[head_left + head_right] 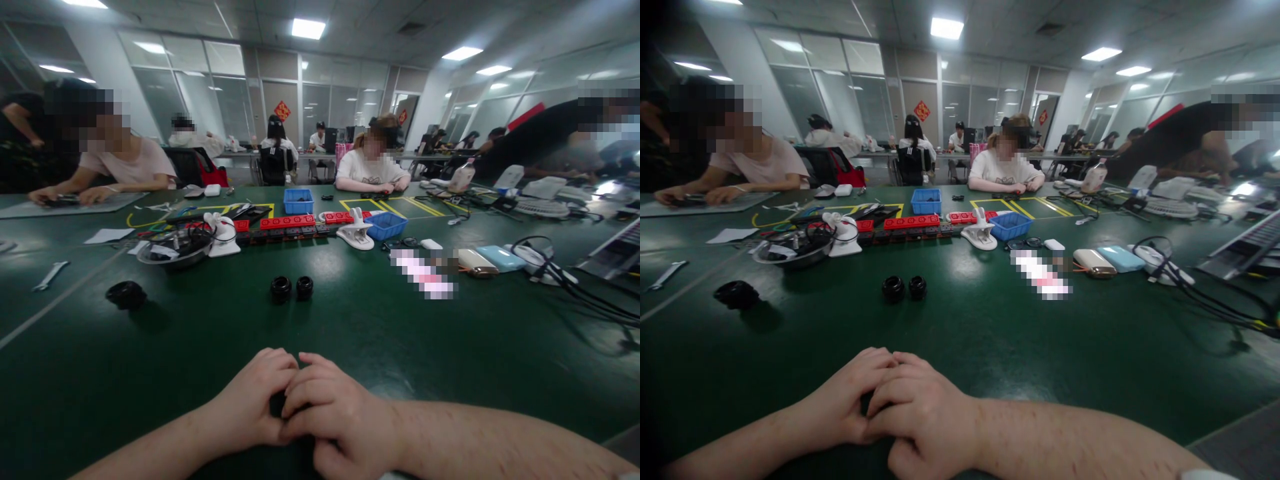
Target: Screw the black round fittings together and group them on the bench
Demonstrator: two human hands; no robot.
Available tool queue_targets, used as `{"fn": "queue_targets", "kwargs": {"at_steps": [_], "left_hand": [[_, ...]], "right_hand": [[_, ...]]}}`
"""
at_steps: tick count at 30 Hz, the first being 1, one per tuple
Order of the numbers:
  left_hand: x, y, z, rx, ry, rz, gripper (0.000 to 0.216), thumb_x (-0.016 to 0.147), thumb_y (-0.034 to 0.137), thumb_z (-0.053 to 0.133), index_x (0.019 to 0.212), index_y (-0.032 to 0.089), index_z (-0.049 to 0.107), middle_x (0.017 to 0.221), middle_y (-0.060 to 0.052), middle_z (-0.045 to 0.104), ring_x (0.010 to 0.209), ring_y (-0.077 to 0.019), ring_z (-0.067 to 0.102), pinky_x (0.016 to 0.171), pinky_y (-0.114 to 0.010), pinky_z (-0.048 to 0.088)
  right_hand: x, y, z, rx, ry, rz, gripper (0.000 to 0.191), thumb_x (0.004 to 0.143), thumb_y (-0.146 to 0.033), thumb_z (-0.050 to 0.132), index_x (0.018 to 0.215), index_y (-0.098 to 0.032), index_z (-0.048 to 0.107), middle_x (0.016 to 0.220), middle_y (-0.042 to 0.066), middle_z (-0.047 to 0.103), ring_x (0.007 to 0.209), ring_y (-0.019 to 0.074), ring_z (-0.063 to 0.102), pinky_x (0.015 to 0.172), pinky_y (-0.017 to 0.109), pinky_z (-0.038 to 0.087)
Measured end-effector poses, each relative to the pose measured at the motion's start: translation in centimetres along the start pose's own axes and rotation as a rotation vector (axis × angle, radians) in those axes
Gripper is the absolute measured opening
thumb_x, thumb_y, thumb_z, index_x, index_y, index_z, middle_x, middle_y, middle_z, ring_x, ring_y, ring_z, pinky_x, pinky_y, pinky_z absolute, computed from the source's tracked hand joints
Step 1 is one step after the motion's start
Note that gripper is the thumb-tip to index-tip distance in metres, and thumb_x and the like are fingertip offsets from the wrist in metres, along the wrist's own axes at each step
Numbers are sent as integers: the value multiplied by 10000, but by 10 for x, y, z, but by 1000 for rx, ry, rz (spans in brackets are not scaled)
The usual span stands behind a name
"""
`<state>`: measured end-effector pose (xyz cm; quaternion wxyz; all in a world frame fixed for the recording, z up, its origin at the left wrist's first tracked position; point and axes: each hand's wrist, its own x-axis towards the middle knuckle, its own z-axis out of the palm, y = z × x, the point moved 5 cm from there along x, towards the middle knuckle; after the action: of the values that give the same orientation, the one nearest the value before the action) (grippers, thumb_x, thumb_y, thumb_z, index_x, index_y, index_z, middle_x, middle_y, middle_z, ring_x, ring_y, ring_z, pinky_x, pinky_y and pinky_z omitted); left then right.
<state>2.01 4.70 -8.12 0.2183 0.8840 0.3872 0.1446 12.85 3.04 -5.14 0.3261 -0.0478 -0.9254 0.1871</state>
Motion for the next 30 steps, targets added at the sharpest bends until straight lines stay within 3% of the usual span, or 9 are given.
{"fn": "queue_targets", "kwargs": {"at_steps": [4, 7, 10, 13, 17, 21, 25, 30], "left_hand": [[2, 1, -1, 4, -17, -19, 272, 607, 400, 718, 674, 193, 554, 753, 11, 523, 717, -172, 476, 675, -298, 368], [2, 1, -2, 15, -32, -33, 288, 599, 402, 725, 659, 189, 540, 725, 18, 510, 700, -168, 476, 656, -288, 372], [2, -1, -1, 24, -37, -41, 263, 626, 386, 701, 753, 201, 564, 756, 8, 529, 707, -181, 482, 656, -297, 379], [0, -1, -1, 20, -26, -27, 290, 640, 337, 681, 886, 223, 577, 822, -1, 557, 747, -201, 492, 679, -316, 378], [0, -1, -1, -11, -43, -19, 344, 637, 323, 693, 950, 231, 585, 885, -7, 575, 792, -209, 503, 698, -325, 373], [0, 0, -2, -43, -49, -16, 350, 629, 412, 728, 892, 220, 601, 862, -10, 577, 775, -203, 503, 701, -323, 372], [0, 1, -3, -24, -53, -30, 297, 606, 328, 742, 831, 212, 584, 841, -4, 573, 766, -196, 494, 705, -318, 369], [0, 1, -2, -17, -43, -53, 215, 584, 219, 691, 740, 191, 545, 780, 8, 543, 751, -188, 488, 695, -310, 361]], "right_hand": [[-4, 3, 8, -26, -112, 26, 234, 663, -188, 375, 772, -187, 582, 823, 3, 628, 983, 116, 528, 1098, 421, 58], [-5, 3, 6, -41, -167, 29, 187, 663, -170, 401, 722, -200, 576, 845, -17, 636, 1035, 117, 507, 1097, 428, -2], [-3, -3, -4, -70, -146, 6, 216, 680, -184, 410, 783, -213, 597, 1007, -21, 631, 1155, 154, 422, 1086, 458, -24], [1, -7, -20, -127, -14, 52, 292, 705, -208, 407, 932, -194, 591, 1118, 31, 572, 1121, 188, 429, 1069, 476, 90], [2, 0, -30, -164, 147, 244, 390, 723, -353, 504, 1033, -119, 538, 999, 101, 539, 926, 203, 475, 888, 416, 357], [2, 8, -17, -191, 44, 318, 445, 727, -504, 552, 969, -130, 556, 905, 84, 544, 829, 196, 469, 748, 365, 392], [0, 10, -4, -208, -97, 283, 348, 761, -390, 531, 1003, -140, 551, 919, 79, 562, 814, 185, 482, 722, 336, 397], [2, 6, -2, -194, -118, 151, 274, 750, -265, 448, 952, -117, 558, 928, 88, 563, 855, 186, 482, 763, 334, 404]]}}
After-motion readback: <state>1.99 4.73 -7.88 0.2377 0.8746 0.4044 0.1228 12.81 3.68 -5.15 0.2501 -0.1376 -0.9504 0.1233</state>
